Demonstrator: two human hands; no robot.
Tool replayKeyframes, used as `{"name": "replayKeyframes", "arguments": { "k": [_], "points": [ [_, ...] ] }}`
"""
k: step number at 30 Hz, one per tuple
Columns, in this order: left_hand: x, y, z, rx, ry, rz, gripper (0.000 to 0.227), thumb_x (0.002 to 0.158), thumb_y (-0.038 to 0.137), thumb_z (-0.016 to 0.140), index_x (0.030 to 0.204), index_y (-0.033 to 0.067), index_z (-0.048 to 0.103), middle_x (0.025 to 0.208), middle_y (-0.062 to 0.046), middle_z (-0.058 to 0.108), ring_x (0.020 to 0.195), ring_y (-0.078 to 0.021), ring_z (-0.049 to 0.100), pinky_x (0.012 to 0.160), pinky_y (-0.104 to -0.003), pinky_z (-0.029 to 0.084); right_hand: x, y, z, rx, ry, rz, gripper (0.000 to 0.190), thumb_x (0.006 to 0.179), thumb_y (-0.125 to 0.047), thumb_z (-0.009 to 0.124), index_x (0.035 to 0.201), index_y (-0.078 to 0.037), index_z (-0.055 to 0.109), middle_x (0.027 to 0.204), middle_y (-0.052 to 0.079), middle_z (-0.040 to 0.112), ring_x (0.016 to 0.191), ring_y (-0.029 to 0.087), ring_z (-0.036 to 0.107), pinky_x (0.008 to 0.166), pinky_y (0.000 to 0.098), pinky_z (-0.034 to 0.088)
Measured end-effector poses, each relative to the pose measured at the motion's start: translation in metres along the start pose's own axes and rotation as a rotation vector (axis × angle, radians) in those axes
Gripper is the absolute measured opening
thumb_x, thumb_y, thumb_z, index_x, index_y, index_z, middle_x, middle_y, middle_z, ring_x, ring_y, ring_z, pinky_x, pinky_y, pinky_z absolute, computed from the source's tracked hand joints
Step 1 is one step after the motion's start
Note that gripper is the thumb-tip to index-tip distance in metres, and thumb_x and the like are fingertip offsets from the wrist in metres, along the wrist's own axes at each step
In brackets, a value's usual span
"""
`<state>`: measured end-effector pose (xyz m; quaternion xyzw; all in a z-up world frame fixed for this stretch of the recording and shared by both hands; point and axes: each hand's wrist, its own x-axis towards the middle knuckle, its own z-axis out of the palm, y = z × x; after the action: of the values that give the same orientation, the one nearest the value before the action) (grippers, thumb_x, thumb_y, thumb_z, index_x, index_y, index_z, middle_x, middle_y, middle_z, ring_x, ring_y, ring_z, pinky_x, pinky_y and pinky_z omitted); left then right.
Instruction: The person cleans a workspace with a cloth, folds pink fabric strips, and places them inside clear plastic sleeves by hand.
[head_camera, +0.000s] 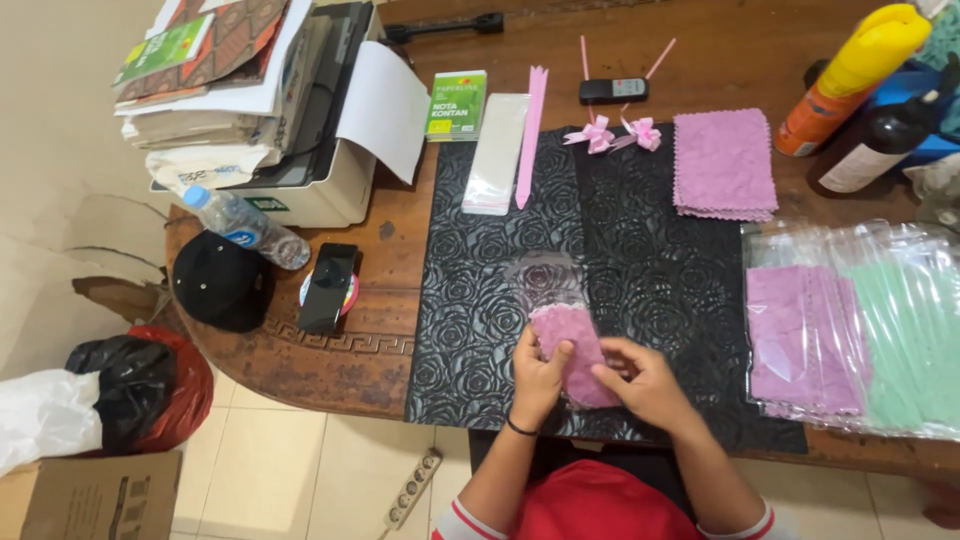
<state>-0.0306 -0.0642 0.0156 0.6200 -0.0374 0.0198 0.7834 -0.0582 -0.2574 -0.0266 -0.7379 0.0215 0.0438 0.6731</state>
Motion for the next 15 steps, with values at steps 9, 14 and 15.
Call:
{"name": "replayKeyframes", "arguments": {
  "k": [9, 14, 15],
  "points": [
    [0.009, 0.044, 0.017, -0.178, 0.173, -0.186, 0.021, 0.098, 0.018, 0.073, 0.082, 0.0132, 0.061, 0.074, 0.006, 0.061, 0.068, -0.0063, 0.056, 0.065, -0.024, 0.049, -0.025, -0.007, 0.002, 0.124, -0.157, 0.076, 0.050, 0.080, -0.006, 0.084, 0.128, -0.011, 0.070, 0.097, 0.012, 0.083, 0.076, 0.017, 0.075, 0.068, 0.0356, 0.065],
    [0.020, 0.013, 0.001, -0.413, 0.155, -0.211, 0.027, 0.092, 0.018, 0.073, 0.112, 0.0010, 0.066, 0.094, -0.014, 0.074, 0.079, -0.0217, 0.071, 0.076, -0.037, 0.061, -0.044, -0.015, 0.012, 0.020, -0.176, 0.187, 0.024, 0.085, -0.013, 0.076, 0.106, -0.002, 0.072, 0.082, 0.012, 0.084, 0.063, 0.014, 0.073, 0.053, 0.0271, 0.061],
    [0.020, 0.018, 0.000, -0.495, 0.124, -0.265, 0.042, 0.091, 0.014, 0.073, 0.127, -0.0025, 0.060, 0.099, -0.024, 0.074, 0.079, -0.0310, 0.075, 0.079, -0.045, 0.065, -0.047, -0.010, 0.013, 0.018, -0.149, 0.206, 0.014, 0.085, -0.013, 0.077, 0.092, -0.001, 0.074, 0.075, 0.013, 0.085, 0.052, 0.014, 0.070, 0.051, 0.0267, 0.059]
  ]
}}
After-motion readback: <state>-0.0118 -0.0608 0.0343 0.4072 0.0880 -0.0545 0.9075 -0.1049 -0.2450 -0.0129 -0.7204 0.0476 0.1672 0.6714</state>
